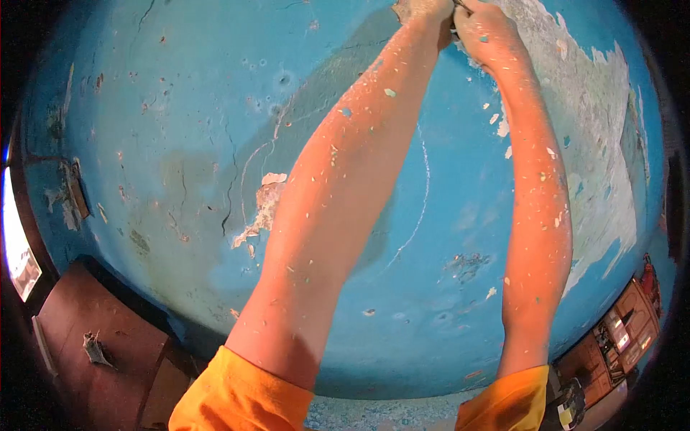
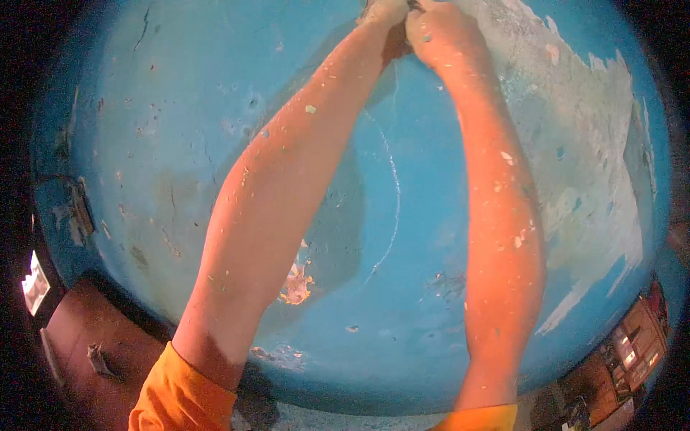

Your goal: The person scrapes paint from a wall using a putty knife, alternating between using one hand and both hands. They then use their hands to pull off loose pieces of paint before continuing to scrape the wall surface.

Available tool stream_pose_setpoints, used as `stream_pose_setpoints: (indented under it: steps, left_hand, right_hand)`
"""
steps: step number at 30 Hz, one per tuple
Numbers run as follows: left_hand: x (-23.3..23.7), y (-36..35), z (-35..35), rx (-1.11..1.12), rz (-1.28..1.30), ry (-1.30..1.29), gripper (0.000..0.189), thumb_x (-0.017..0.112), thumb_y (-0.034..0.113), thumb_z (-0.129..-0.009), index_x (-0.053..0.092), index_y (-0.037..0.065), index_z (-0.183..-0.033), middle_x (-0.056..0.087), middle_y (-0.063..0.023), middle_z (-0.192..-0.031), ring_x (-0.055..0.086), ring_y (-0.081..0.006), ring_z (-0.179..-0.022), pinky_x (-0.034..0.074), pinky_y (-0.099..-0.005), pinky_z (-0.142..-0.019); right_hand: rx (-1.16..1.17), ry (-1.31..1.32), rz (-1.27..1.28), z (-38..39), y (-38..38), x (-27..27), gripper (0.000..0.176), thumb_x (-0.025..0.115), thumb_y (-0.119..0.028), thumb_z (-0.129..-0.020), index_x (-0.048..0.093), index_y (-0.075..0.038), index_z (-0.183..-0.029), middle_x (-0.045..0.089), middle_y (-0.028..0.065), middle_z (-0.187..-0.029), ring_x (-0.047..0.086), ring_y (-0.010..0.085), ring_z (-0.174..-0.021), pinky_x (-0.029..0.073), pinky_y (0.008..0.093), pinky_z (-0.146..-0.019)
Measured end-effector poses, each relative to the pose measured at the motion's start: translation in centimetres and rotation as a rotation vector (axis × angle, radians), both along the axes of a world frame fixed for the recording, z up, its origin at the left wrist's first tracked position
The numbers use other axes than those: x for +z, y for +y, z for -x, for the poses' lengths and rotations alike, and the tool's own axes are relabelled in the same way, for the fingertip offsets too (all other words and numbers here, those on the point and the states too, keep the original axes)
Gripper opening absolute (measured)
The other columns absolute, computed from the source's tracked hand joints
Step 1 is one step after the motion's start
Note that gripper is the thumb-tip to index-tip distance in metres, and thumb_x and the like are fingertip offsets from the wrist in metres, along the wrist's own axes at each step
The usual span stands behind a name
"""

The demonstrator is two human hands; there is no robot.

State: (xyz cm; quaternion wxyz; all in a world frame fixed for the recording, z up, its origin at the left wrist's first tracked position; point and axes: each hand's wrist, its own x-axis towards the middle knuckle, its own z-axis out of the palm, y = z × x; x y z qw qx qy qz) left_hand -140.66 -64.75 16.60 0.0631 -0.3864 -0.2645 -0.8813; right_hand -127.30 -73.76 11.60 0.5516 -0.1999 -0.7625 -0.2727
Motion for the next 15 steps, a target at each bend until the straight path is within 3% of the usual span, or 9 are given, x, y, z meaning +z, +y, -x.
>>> stream_pose_setpoints:
  steps: [1,4,5,6,8,12,14,15]
  left_hand:
    - [-0.8,-2.4,-0.7,-0.659,0.042,0.084,0.033,0.046,0.038,-0.092,0.060,0.009,-0.093,0.065,-0.0101,-0.088,0.063,-0.0229,-0.080,0.051,-0.0434,-0.069]
    - [-3.7,-6.6,-3.3,-0.728,0.115,0.237,0.035,0.045,0.040,-0.093,0.061,0.009,-0.097,0.066,-0.0098,-0.089,0.064,-0.0242,-0.082,0.051,-0.0435,-0.074]
    - [-3.4,-4.0,-2.5,-0.850,0.212,0.339,0.036,0.045,0.041,-0.093,0.061,0.009,-0.097,0.066,-0.0092,-0.088,0.064,-0.0238,-0.076,0.053,-0.0394,-0.069]
    - [-3.8,-2.7,-2.2,-0.801,0.194,0.294,0.036,0.045,0.041,-0.093,0.061,0.009,-0.096,0.066,-0.0082,-0.084,0.064,-0.0233,-0.069,0.053,-0.0356,-0.062]
    - [-3.0,-2.1,-1.0,-0.598,0.208,0.208,0.043,0.049,0.047,-0.091,0.061,0.006,-0.099,0.067,-0.0090,-0.083,0.065,-0.0232,-0.069,0.053,-0.0364,-0.059]
    - [-4.7,-4.1,-0.5,-0.498,0.119,0.319,0.052,0.051,0.051,-0.090,0.062,0.002,-0.102,0.068,-0.0125,-0.083,0.066,-0.0228,-0.069,0.053,-0.0362,-0.057]
    - [-5.8,-6.9,-1.4,0.079,0.227,0.397,0.053,0.054,0.051,-0.088,0.064,0.000,-0.096,0.069,-0.0167,-0.080,0.067,-0.0266,-0.071,0.053,-0.0381,-0.061]
    - [-6.2,-6.6,-1.5,0.461,0.120,0.370,0.047,0.055,0.047,-0.088,0.064,0.001,-0.088,0.067,-0.0195,-0.078,0.066,-0.0334,-0.073,0.051,-0.0406,-0.066]
  right_hand:
    - [-0.011,0.015,-0.012,-0.1,-0.6,-0.3,0.030,0.049,-0.025,-0.089,0.062,-0.007,-0.109,0.063,0.0245,-0.100,0.062,0.0410,-0.092,0.050,0.0448,-0.080]
    - [-0.055,0.039,0.027,-1.2,-0.9,-0.7,0.030,0.050,-0.026,-0.089,0.063,-0.007,-0.108,0.063,0.0244,-0.100,0.062,0.0411,-0.093,0.050,0.0452,-0.082]
    - [-0.048,0.064,0.045,-1.3,-0.7,-1.3,0.030,0.050,-0.026,-0.090,0.062,-0.008,-0.110,0.063,0.0244,-0.101,0.062,0.0407,-0.094,0.050,0.0452,-0.082]
    - [-0.045,0.092,0.063,-1.6,-0.4,-1.7,0.031,0.050,-0.027,-0.090,0.062,-0.008,-0.112,0.063,0.0244,-0.101,0.062,0.0404,-0.094,0.050,0.0451,-0.082]
    - [-0.031,0.148,-0.082,-0.9,1.8,-0.5,0.034,0.050,-0.028,-0.091,0.060,-0.009,-0.118,0.063,0.0244,-0.101,0.063,0.0394,-0.093,0.050,0.0446,-0.080]
    - [-0.030,-0.016,0.053,-1.4,0.3,-0.1,0.036,0.048,-0.029,-0.092,0.059,-0.009,-0.120,0.063,0.0243,-0.103,0.062,0.0395,-0.094,0.049,0.0437,-0.080]
    - [-0.045,-0.026,0.036,-1.7,-1.4,-1.0,0.035,0.047,-0.031,-0.092,0.059,-0.008,-0.117,0.063,0.0243,-0.104,0.061,0.0402,-0.096,0.049,0.0437,-0.081]
    - [-0.047,-0.029,0.024,-0.9,-0.9,-0.3,0.035,0.047,-0.031,-0.092,0.059,-0.008,-0.117,0.063,0.0243,-0.104,0.061,0.0402,-0.096,0.049,0.0437,-0.081]
